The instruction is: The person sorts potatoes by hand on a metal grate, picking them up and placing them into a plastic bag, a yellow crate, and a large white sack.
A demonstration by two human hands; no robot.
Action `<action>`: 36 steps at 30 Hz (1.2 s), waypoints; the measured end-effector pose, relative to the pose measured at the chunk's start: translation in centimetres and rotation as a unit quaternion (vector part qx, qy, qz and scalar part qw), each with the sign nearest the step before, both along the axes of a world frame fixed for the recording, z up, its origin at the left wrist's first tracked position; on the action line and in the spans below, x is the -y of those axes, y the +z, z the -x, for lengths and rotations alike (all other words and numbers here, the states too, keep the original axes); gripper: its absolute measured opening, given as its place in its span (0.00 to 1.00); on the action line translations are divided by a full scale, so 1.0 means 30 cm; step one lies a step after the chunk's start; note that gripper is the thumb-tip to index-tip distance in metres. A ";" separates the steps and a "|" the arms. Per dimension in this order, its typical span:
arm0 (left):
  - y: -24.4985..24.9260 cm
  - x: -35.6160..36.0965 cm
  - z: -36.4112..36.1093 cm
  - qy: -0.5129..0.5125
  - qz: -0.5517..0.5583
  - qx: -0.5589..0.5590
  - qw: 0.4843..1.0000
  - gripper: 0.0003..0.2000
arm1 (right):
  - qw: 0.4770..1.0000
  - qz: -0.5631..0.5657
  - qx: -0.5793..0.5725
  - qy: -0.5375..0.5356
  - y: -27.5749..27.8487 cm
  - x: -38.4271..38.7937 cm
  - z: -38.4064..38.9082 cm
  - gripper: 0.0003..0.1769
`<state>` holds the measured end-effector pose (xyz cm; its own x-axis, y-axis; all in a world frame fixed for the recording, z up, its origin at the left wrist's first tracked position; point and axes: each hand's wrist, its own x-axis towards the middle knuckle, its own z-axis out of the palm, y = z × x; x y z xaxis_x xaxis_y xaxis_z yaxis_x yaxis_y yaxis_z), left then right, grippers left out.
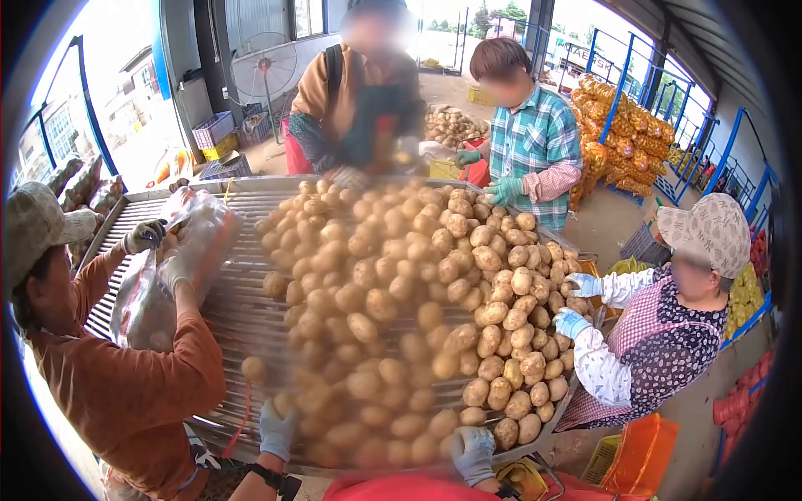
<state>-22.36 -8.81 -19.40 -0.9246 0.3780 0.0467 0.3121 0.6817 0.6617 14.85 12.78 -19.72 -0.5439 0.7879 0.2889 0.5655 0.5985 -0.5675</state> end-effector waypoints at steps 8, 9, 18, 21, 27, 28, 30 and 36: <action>0.027 -0.013 -0.015 0.004 -0.003 -0.022 1.000 0.26 | 0.997 -0.062 0.036 -0.015 0.008 0.001 0.009 0.12; 0.044 -0.023 -0.012 0.000 -0.009 -0.017 1.000 0.26 | 0.997 -0.069 0.036 -0.017 0.020 -0.007 0.020 0.12; -0.001 -0.015 0.013 -0.017 -0.028 -0.011 0.999 0.27 | 0.994 -0.062 0.085 -0.033 -0.016 -0.044 0.026 0.14; -0.090 0.022 0.038 -0.019 -0.076 -0.012 0.997 0.28 | 0.993 -0.059 0.085 -0.054 0.006 -0.028 0.012 0.12; 0.057 -0.489 0.039 -0.190 -0.081 -0.043 0.978 0.27 | 0.991 0.092 0.050 -0.079 0.043 -0.034 -0.010 0.19; 0.098 -0.624 0.007 -0.251 -0.067 -0.054 0.964 0.27 | 0.983 0.155 0.025 -0.094 0.117 -0.035 -0.066 0.19; 0.184 -0.731 0.015 -0.313 -0.043 -0.082 0.945 0.28 | 0.980 0.166 0.007 -0.108 0.083 -0.022 -0.051 0.19; 0.095 -0.533 -0.033 -0.230 -0.068 -0.023 0.970 0.28 | 0.981 0.135 -0.023 -0.137 0.093 -0.004 -0.071 0.17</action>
<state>-21.38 7.18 -16.54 -0.6544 0.7383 0.1633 0.5948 0.3693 0.7140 16.97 12.91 -16.92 -0.2924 0.9538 0.0697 0.6536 0.2525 -0.7135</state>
